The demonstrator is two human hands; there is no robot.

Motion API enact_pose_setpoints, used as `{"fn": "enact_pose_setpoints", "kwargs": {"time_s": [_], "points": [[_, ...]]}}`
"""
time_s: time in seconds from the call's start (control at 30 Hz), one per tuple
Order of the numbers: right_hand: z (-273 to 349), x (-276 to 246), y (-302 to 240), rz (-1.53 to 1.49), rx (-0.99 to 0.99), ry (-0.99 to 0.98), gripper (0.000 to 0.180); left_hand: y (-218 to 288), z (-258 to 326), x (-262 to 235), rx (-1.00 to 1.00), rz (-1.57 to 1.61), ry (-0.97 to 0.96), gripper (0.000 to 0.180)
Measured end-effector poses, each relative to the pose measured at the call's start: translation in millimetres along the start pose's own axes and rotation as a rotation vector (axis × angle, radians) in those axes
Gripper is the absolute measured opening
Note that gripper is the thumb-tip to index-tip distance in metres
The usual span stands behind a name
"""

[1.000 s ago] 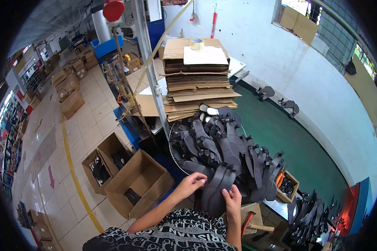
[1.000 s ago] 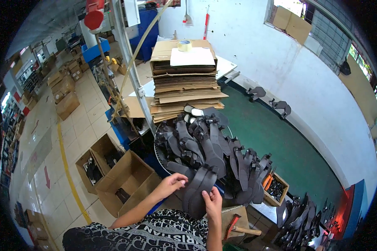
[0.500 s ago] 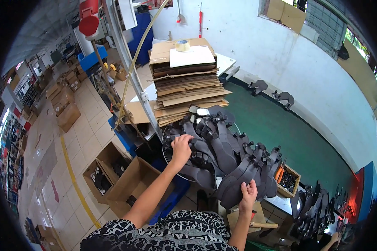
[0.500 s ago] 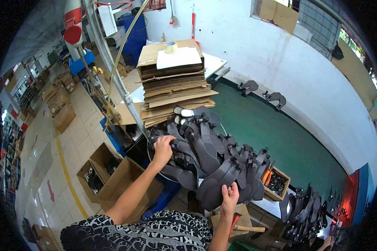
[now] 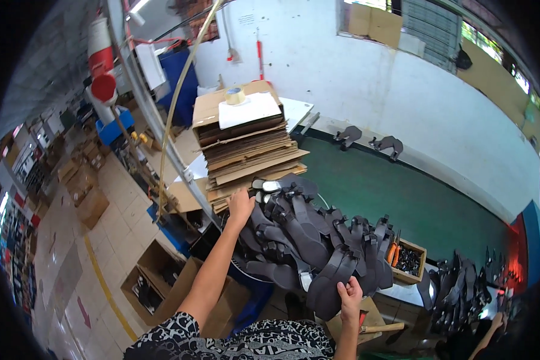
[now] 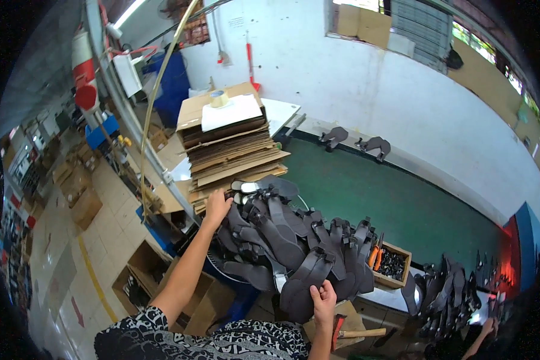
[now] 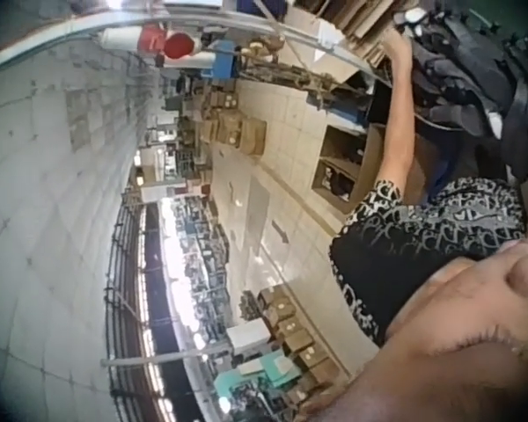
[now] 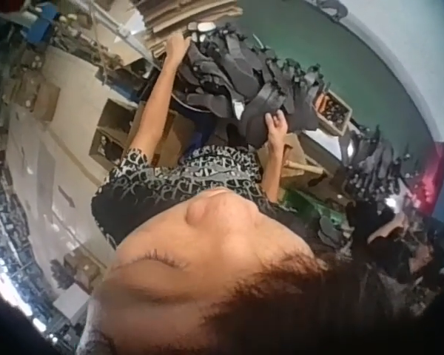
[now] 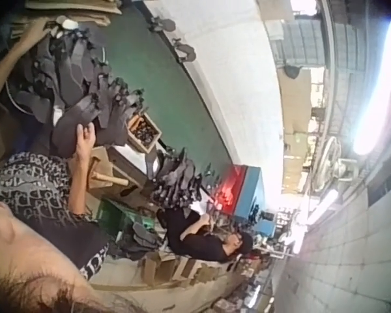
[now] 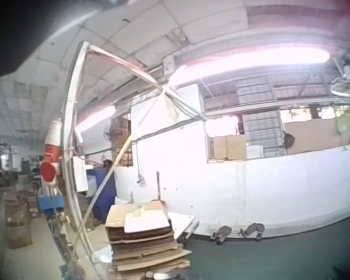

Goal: Sort and organize shoe insoles into boxes.

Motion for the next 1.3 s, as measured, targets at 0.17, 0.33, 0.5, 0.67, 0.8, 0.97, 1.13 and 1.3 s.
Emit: {"fn": "enact_pose_setpoints", "kwargs": {"time_s": [0.17,0.33,0.5,0.67,0.8,0.97,1.13,1.3], "points": [[-2.6,-12.1,-5.2,-0.036,-0.038,0.069,0.029,97.2,5.4,-35.2,0.353,0.390,0.053,0.048],[6.8,-24.1,-12.6,-0.318,-0.071,0.065,0.032,184.4,21.8,-40.5,0.630,0.435,0.115,0.051],[25.5,-60.5,-12.9,-0.694,-0.217,-0.095,0.034,283.5,69.2,-10.9,1.155,0.185,0.183,0.047],[34.9,-81.6,-14.0,-0.466,-0.218,-0.117,0.032,343.1,84.4,75.0,1.256,0.222,-0.273,0.042],[31.6,-79.3,-21.0,-0.479,-0.031,-0.050,0.010,395.1,101.2,121.5,1.096,0.478,-0.508,0.045],[28.1,-84.2,0.9,-0.473,0.052,0.010,0.019,467.4,129.1,141.1,1.239,0.606,-0.331,0.047],[29.6,-94.2,-2.0,-0.564,-0.135,0.020,0.033,490.0,149.4,167.2,1.153,0.456,-0.657,0.030],[42.0,-105.3,-16.4,-0.591,-0.321,0.135,0.021,471.5,99.3,32.2,1.180,0.743,0.190,0.019]]}}
Point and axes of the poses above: each hand's wrist, its own z-axis away from the middle knuckle, its own x-axis out of the palm, y = z × x, the point moved 10 cm from there along -z, towards the middle knuckle, and after that the axes turned 9 degrees about y, right-handed, at the moved point
